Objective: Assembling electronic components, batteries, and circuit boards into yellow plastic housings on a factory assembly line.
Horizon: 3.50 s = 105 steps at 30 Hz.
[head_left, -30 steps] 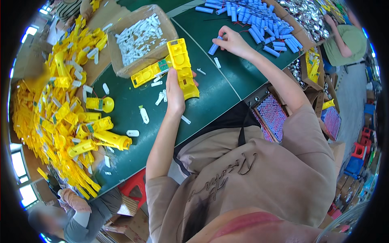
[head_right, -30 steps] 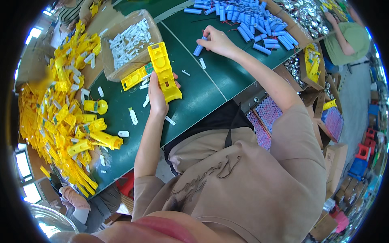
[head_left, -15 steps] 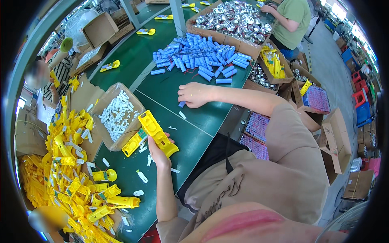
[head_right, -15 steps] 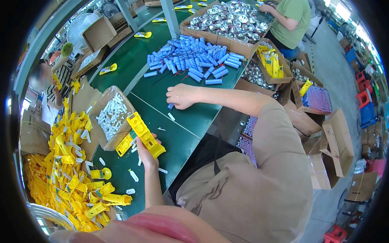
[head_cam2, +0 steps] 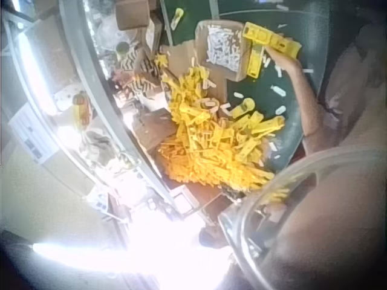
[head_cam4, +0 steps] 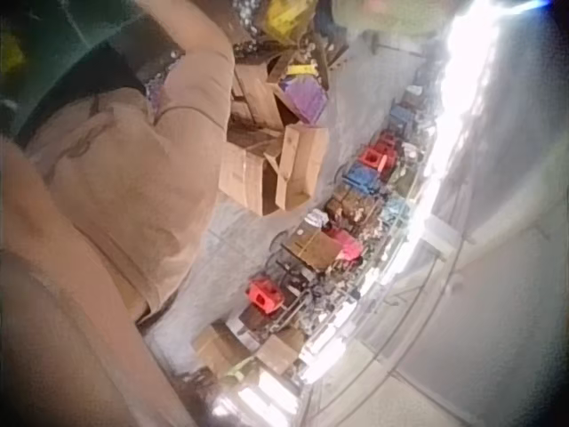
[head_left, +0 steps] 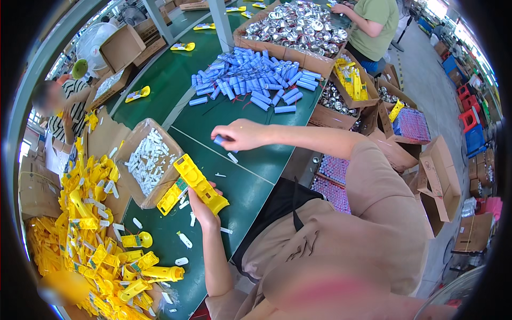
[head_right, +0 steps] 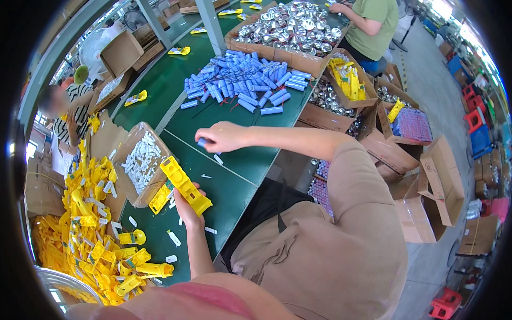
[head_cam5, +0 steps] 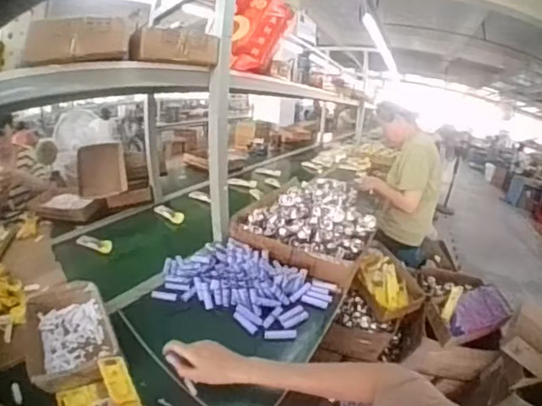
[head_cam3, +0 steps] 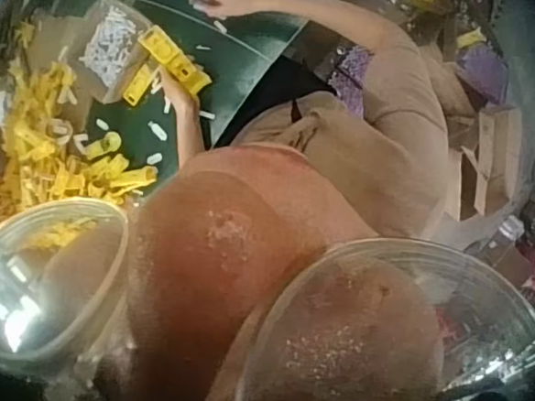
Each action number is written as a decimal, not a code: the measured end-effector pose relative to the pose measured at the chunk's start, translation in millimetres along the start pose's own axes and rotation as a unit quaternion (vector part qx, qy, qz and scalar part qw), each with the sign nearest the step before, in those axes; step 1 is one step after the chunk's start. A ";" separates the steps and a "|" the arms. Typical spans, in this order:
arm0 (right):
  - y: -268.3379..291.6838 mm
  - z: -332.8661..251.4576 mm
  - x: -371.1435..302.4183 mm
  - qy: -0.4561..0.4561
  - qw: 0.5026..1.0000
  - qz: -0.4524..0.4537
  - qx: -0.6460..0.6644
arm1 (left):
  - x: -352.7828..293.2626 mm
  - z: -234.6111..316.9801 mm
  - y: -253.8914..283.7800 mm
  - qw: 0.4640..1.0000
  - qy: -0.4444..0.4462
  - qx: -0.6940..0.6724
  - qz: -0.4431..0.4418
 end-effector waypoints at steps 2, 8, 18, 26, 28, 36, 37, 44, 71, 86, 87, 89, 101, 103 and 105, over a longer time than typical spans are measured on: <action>-2.9 -16.9 5.9 -0.008 0.997 -0.009 0.079 | 0.4 -0.4 3.3 1.000 -0.009 -0.010 -0.002; -24.1 -49.5 12.7 -0.001 0.970 0.025 0.241 | 0.5 -3.8 1.5 1.000 -0.004 -0.009 -0.007; -48.3 -71.9 14.1 -0.051 0.979 -0.001 0.199 | -4.3 -8.0 -1.3 1.000 0.010 -0.005 -0.003; -61.3 -67.8 18.4 -0.032 0.985 0.080 0.149 | 1.2 -12.2 14.3 0.999 -0.031 0.005 0.015; -54.2 -67.6 18.6 -0.074 0.982 0.102 0.137 | 4.5 -9.9 8.3 0.998 -0.053 0.013 -0.011; -50.0 -83.7 23.8 -0.034 0.974 0.122 0.188 | 0.1 20.8 -5.3 0.989 -0.128 -0.019 -0.073; -50.7 -84.2 25.8 -0.024 0.979 0.122 0.161 | -0.3 21.2 -2.5 0.990 -0.124 -0.022 -0.063; -66.5 -86.4 33.4 -0.007 0.979 0.147 0.144 | -2.5 26.5 7.0 0.991 -0.126 0.042 -0.026; -18.6 -25.0 17.8 -0.125 0.969 0.164 0.136 | -2.4 26.4 11.5 0.992 -0.112 0.064 -0.006; 18.1 10.3 78.2 -0.030 0.990 0.001 -0.135 | -23.0 7.7 -29.6 0.964 0.087 0.020 -0.249; 1.9 -18.1 89.6 0.001 0.998 -0.021 -0.066 | -30.2 6.0 -33.7 0.949 0.102 0.011 -0.298; -10.8 -39.2 106.6 0.040 0.996 -0.039 -0.065 | -39.4 19.1 -36.9 0.937 0.103 0.018 -0.332; -69.7 -111.0 84.2 0.105 0.990 -0.088 -0.014 | -73.0 178.6 164.8 0.872 -0.207 0.313 0.316; -91.8 -112.3 69.3 0.170 0.967 -0.118 -0.146 | -77.8 232.9 207.8 0.719 -0.198 0.515 0.423; -104.0 -119.8 66.0 0.201 0.963 -0.088 -0.153 | -119.6 293.2 241.7 0.514 -0.285 0.652 0.478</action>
Point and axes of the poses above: each hand's wrist, its own x-axis towards the middle knuckle, its own y-axis out of the back of the hand, z = x × y, the point moved 8 cm from there along x, towards the middle knuckle, and after that the axes turned 6 degrees about -x, right-handed, at the moved point
